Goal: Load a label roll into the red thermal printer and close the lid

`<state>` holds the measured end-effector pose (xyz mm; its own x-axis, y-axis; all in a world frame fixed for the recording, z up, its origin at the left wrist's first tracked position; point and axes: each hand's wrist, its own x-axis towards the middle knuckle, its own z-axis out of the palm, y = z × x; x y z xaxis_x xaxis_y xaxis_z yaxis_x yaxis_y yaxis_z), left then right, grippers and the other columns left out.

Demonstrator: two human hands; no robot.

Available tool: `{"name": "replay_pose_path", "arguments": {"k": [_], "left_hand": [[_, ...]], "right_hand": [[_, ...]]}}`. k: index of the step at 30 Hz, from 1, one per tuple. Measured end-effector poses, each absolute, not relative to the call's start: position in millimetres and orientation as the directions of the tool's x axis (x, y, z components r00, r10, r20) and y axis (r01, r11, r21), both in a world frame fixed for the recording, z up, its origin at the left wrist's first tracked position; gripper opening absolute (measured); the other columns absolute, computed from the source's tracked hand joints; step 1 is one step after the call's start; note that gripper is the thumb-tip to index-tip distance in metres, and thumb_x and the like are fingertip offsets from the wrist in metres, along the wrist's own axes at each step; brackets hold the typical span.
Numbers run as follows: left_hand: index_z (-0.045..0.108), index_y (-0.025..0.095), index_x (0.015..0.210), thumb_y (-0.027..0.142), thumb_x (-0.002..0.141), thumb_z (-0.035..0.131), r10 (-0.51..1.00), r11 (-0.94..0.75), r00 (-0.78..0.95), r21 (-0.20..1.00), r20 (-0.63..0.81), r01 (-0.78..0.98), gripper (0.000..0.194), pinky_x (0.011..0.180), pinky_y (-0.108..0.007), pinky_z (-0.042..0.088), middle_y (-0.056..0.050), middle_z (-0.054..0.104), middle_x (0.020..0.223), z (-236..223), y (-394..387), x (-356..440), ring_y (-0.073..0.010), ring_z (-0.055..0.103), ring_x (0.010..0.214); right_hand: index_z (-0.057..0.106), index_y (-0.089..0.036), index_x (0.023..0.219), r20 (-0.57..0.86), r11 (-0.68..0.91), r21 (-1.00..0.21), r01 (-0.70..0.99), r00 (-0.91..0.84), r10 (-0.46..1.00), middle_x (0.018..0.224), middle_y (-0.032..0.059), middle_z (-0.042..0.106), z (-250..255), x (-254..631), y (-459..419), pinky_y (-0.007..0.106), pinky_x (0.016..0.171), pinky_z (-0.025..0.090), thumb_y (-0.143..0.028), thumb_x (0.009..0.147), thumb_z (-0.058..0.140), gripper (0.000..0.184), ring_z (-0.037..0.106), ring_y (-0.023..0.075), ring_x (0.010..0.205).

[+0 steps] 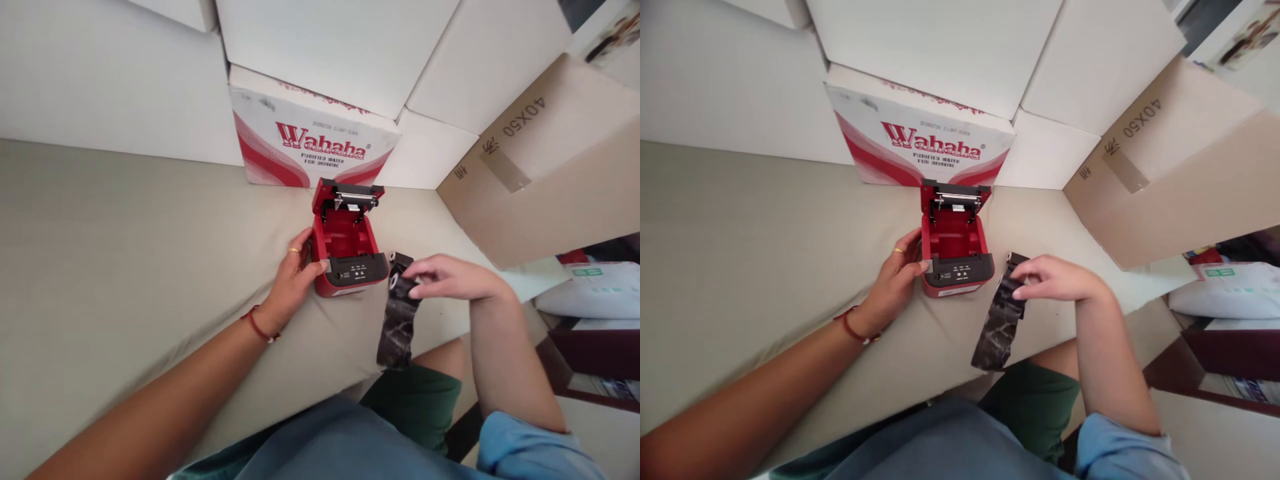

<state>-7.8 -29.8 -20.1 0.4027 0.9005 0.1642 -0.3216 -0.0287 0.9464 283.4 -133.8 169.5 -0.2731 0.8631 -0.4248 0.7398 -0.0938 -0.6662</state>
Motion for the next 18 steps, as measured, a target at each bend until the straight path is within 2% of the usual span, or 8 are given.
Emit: {"name": "replay_pose_path", "arguments": {"k": [2,4,6,8,11,14,18], "left_hand": [[0.046,0.027,0.161,0.040,0.089,0.073,0.903,-0.014,0.400,0.944,0.153,-0.328,0.078,0.141,-0.061,0.030,-0.011,0.045,0.178,-18,-30,-8,-0.0343,0.040,0.168],[0.047,0.028,0.159,0.040,0.088,0.073,0.905,-0.008,0.397,0.941,0.150,-0.338,0.077,0.141,-0.060,0.031,-0.010,0.046,0.177,-17,-30,-8,-0.0340,0.041,0.167],[0.047,0.028,0.159,0.040,0.088,0.073,0.907,-0.006,0.394,0.938,0.152,-0.347,0.076,0.140,-0.060,0.032,-0.010,0.048,0.175,-16,-30,-8,-0.0336,0.042,0.166],[0.048,0.028,0.158,0.040,0.089,0.073,0.907,-0.008,0.392,0.937,0.153,-0.350,0.075,0.139,-0.059,0.034,-0.010,0.050,0.174,-16,-31,-8,-0.0335,0.044,0.165],[0.048,0.028,0.158,0.040,0.088,0.073,0.909,0.001,0.391,0.938,0.144,-0.348,0.075,0.139,-0.060,0.034,-0.010,0.050,0.174,-15,-31,-8,-0.0339,0.044,0.165],[0.048,0.028,0.158,0.039,0.088,0.073,0.909,0.002,0.392,0.940,0.141,-0.341,0.076,0.139,-0.060,0.033,-0.010,0.049,0.175,-14,-31,-9,-0.0342,0.043,0.166],[0.046,0.027,0.159,0.038,0.088,0.073,0.902,-0.012,0.403,0.941,0.157,-0.340,0.077,0.140,-0.061,0.030,-0.011,0.048,0.175,-16,-30,-8,-0.0342,0.042,0.166]], "right_hand": [[0.086,-0.020,0.107,-0.466,-0.082,-0.662,0.745,-0.325,0.823,0.088,-0.0002,0.080,141,278,-135,0.024,0.064,0.054,-0.045,0.092,0.079,0.029,0.066,0.0140,0.072],[0.086,-0.020,0.113,-0.450,-0.090,-0.663,0.743,-0.300,0.841,0.100,0.0021,0.084,118,275,-136,0.027,0.074,0.059,-0.043,0.095,0.076,0.030,0.073,0.0164,0.083],[0.085,-0.021,0.118,-0.365,-0.124,-0.626,0.770,-0.149,0.919,0.110,0.0045,0.086,104,281,-135,0.031,0.085,0.062,-0.042,0.098,0.072,0.032,0.077,0.0190,0.094],[0.084,-0.021,0.122,-0.224,-0.170,-0.554,0.815,0.050,0.973,0.119,0.0085,0.085,93,294,-130,0.037,0.094,0.062,-0.035,0.099,0.070,0.030,0.078,0.0211,0.101],[0.082,-0.017,0.126,-0.111,-0.228,-0.461,0.857,0.199,0.974,0.129,0.0154,0.080,79,312,-117,0.045,0.105,0.059,-0.018,0.090,0.073,0.037,0.076,0.0257,0.110],[0.085,-0.018,0.116,-0.122,-0.229,-0.416,0.880,0.195,0.973,0.119,0.0140,0.082,76,318,-113,0.045,0.104,0.059,-0.014,0.083,0.078,0.034,0.077,0.0278,0.108],[0.085,-0.023,0.116,-0.166,-0.168,-0.436,0.884,0.104,0.981,0.116,0.0091,0.084,110,322,-132,0.039,0.094,0.062,-0.031,0.088,0.081,0.030,0.078,0.0250,0.100]]}}
